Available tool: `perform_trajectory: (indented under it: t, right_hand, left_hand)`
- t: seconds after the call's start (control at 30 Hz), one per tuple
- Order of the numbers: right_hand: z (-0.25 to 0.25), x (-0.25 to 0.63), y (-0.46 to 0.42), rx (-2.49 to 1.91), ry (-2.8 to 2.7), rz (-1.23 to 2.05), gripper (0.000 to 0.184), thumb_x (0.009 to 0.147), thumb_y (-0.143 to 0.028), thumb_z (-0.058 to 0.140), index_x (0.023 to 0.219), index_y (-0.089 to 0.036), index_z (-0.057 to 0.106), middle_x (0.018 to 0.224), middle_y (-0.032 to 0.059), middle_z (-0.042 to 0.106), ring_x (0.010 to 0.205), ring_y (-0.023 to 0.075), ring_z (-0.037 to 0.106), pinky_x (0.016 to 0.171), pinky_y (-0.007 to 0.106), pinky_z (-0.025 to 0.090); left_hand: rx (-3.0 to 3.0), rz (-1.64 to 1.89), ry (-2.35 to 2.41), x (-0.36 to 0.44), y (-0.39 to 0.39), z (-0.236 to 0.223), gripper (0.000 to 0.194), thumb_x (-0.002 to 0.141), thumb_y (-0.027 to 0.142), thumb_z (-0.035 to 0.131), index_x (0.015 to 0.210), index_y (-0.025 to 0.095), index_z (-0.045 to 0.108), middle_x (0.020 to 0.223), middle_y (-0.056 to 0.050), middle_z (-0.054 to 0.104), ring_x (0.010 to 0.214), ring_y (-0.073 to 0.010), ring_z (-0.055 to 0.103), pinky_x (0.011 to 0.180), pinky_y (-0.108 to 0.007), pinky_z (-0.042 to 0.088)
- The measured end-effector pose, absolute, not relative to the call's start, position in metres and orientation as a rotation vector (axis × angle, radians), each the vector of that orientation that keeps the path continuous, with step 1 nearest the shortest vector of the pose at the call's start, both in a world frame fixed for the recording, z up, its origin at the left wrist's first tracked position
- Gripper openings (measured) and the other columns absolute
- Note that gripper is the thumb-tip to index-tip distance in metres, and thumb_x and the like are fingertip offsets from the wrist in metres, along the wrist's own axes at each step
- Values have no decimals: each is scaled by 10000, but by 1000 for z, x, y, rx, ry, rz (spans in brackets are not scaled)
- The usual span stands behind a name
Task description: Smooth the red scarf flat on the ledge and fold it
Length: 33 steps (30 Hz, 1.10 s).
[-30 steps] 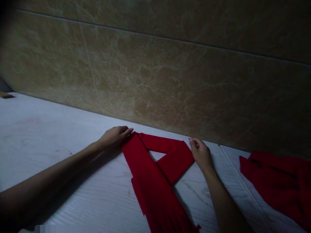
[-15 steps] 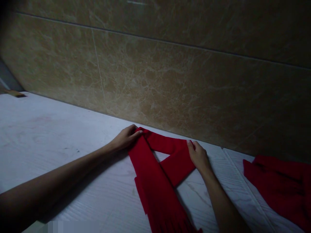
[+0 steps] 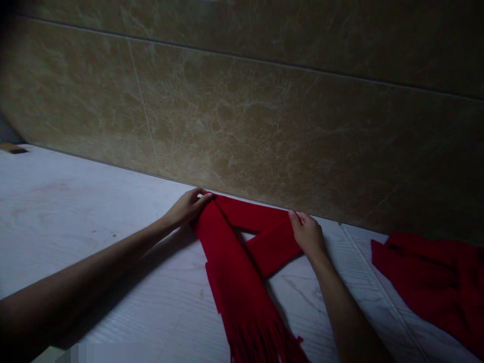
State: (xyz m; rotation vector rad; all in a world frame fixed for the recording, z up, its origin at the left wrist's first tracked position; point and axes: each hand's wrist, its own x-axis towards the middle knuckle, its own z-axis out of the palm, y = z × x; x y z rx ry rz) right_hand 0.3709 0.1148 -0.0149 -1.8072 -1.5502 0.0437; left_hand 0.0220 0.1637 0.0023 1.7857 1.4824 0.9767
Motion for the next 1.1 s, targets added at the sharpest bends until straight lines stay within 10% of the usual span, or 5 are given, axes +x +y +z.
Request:
perform_trajectory:
  t: [0.2,0.43,0.93,1.1]
  right_hand:
    - [-20,364,116,-1903,-1569,-115,448,916,-573,401,882,-218,673,901,149,719,832,310,665,742,426,503]
    - [-26,347,115,-1738,-1981,-95,555,990,-516,344,1349,-200,628,1524,126,536,1427,269,458,1178,469,353]
    - [-28,346,114,-1758,-2035,-43,551,984,-502,373,1326,-172,652,1496,176,553,1445,385,423,1168,691,281]
    - [32,303,76,-1256,-1947,-61,291,976,-379,510,1091,-240,739,1277,116,683,1216,291,631,1068,492,489]
  left_hand:
    - [2107,713,1831,18,168,9,459,1016,508,391,1213,172,634,1147,-156,726,1065,-318,678,909,-430,512]
    - [2767,411,1231,34,148,0,561,1072,493,223,1506,242,474,1624,-56,400,1561,-274,221,1261,-521,161]
    - [2800,423,1218,35,148,-5,543,1066,516,288,1460,210,503,1556,-112,487,1482,-272,392,1219,-478,299]
    - [2799,387,1177,34,153,-10,552,1071,522,262,1438,200,518,1546,-95,509,1500,-254,370,1241,-462,261]
